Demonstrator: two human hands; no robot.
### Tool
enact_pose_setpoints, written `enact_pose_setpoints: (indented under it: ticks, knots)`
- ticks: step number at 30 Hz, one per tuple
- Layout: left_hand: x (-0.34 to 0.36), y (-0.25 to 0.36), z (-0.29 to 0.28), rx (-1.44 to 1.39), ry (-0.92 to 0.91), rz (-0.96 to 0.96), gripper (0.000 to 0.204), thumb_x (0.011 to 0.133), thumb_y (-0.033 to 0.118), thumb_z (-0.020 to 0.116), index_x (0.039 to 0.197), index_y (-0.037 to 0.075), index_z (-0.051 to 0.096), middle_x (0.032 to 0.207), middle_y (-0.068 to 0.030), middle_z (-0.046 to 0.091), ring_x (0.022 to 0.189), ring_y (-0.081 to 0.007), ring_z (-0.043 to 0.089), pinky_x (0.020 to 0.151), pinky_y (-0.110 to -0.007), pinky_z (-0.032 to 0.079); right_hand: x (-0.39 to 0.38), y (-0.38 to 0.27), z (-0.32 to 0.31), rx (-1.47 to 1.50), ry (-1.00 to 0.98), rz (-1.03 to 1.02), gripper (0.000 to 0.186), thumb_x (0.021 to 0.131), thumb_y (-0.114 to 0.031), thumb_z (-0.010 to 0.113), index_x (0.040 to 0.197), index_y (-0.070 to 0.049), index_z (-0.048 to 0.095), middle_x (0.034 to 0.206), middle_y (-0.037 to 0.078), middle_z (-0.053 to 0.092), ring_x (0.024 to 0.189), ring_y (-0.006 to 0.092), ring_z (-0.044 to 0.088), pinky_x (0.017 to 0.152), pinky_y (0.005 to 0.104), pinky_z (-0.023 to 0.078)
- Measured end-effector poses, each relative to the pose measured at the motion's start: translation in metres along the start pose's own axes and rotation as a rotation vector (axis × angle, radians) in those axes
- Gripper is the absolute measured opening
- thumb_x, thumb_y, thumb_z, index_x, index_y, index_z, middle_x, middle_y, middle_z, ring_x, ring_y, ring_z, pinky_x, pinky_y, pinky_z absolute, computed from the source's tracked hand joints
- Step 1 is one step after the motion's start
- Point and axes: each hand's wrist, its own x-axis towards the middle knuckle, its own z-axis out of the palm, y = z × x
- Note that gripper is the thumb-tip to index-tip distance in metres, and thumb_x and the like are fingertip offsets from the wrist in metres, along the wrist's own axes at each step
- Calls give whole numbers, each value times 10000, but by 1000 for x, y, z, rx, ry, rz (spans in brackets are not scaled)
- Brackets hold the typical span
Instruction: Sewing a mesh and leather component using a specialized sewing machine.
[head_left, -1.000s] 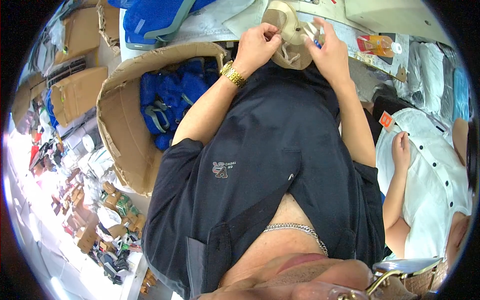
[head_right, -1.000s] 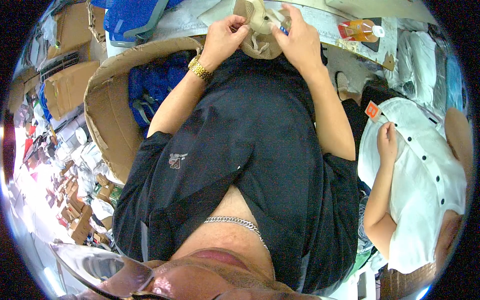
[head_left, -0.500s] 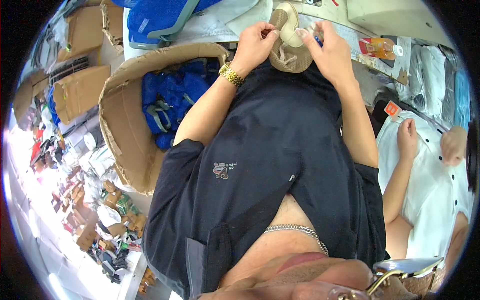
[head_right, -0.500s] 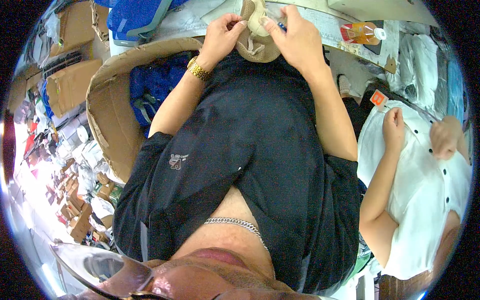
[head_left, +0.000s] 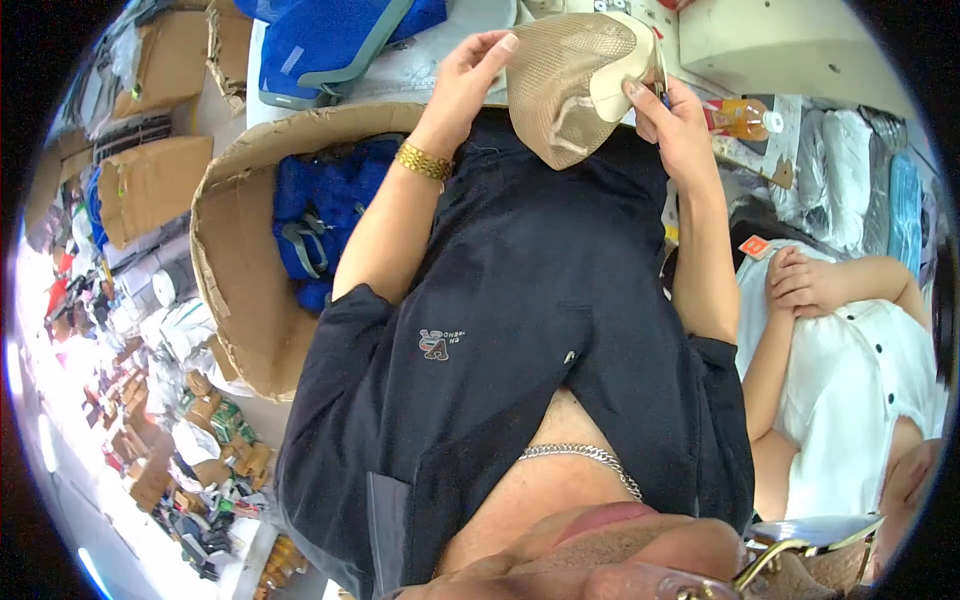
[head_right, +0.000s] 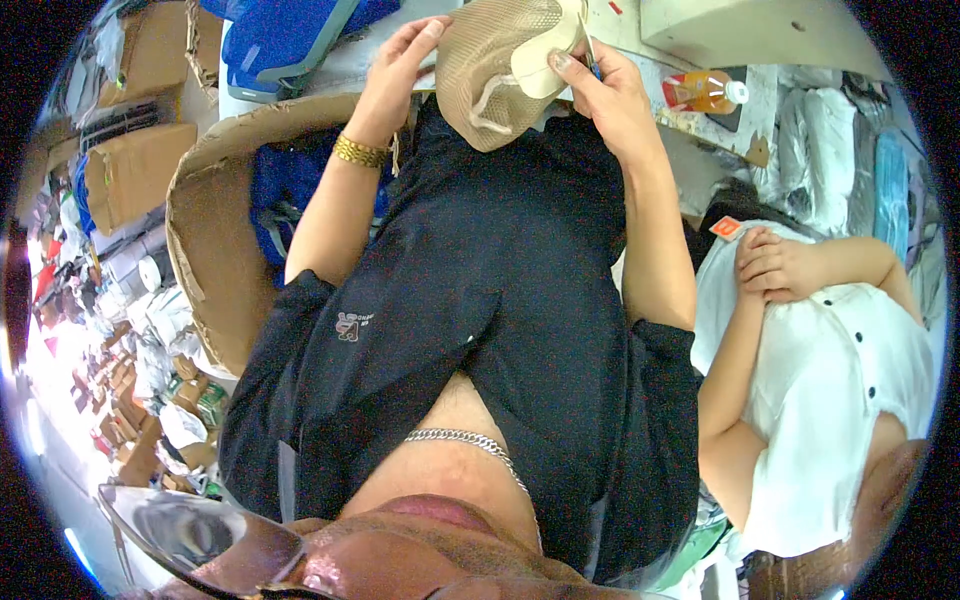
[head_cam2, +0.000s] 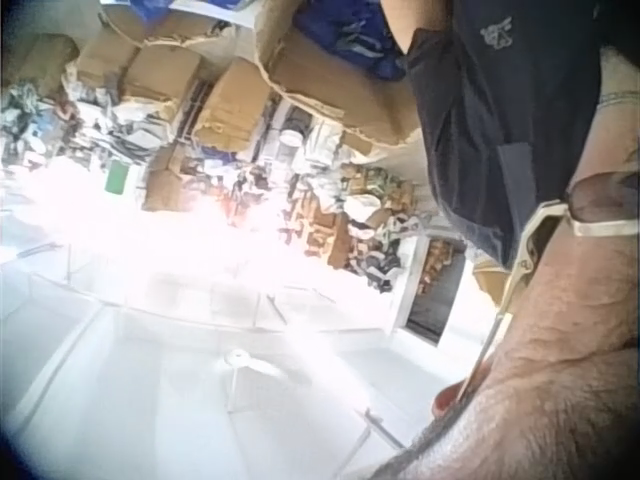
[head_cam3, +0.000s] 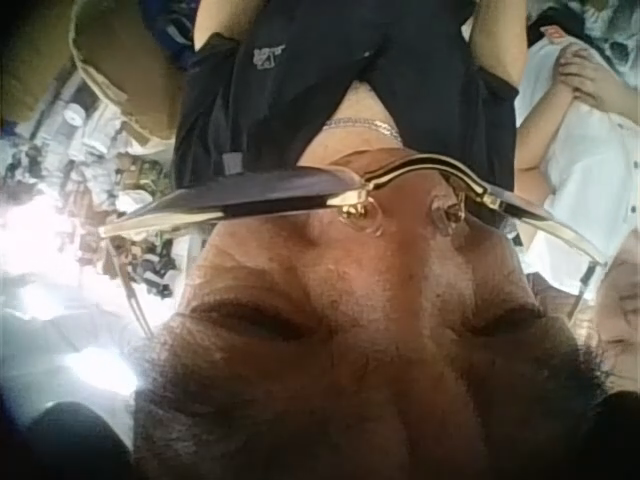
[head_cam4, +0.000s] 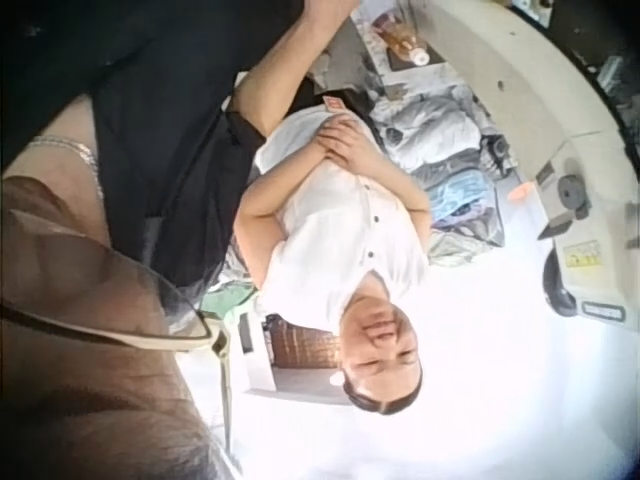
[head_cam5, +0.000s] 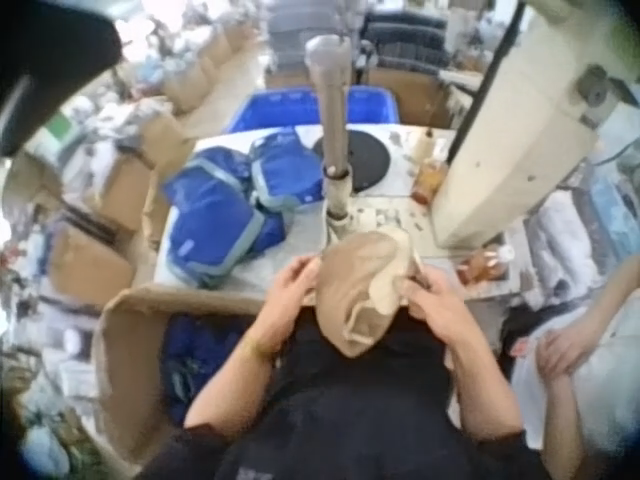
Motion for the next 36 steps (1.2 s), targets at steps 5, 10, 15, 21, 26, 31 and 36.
enact_pose_setpoints:
  ticks: [5,10,15,21,26,31,36]
  knots:
    - [-41,16,-45,87,124,52,260,839,222,667,940,-18,664,738,-131,676,645,-168,650,613,-301,512,8,-31,21,-192,-559,-180,271,865,-274,601,1012,-47,593,844,205,647,799,398,613,697,465,482]
    - [-72,11,-85,-7,223,38,232,845,203,642,922,-16,658,728,-121,669,641,-181,637,617,-308,506,-2,-87,26,-133,-472,-301,322,870,-312,591,1031,-35,574,863,205,650,815,402,618,704,468,485]
    - [-86,-9,-109,-91,234,2,243,878,207,624,958,-21,651,678,-39,631,595,-94,556,557,-264,470,-27,-131,32,-110,-266,-227,414,863,-368,641,1098,-40,548,774,164,637,710,340,624,649,406,474]
    - [-98,-16,-104,-138,210,20,214,851,164,659,956,-21,646,749,-40,649,669,-80,574,615,-246,482,-37,-133,39,3,-101,-265,379,848,-314,644,1081,-18,600,837,180,661,790,347,644,700,412,493]
    - [-100,-8,-145,-287,245,131,163,864,151,674,952,15,657,830,1,659,744,-53,580,682,-216,484,-23,-130,47,220,-588,-135,251,854,-243,646,891,4,644,716,83,633,631,240,569,601,357,436]
    - [-103,-9,-168,-584,244,-143,370,891,305,662,1123,22,605,982,-33,655,846,-82,605,710,-235,500,-45,-121,48,878,-553,306,169,895,-238,646,920,-72,638,631,-88,477,494,-7,322,435,197,231]
    - [-99,-19,-147,-870,-9,-301,413,916,324,625,1141,-19,578,991,-57,662,838,-114,638,735,-255,535,-85,-132,74,1169,-530,536,123,853,-141,688,895,-56,609,612,-67,486,463,21,357,415,197,270]
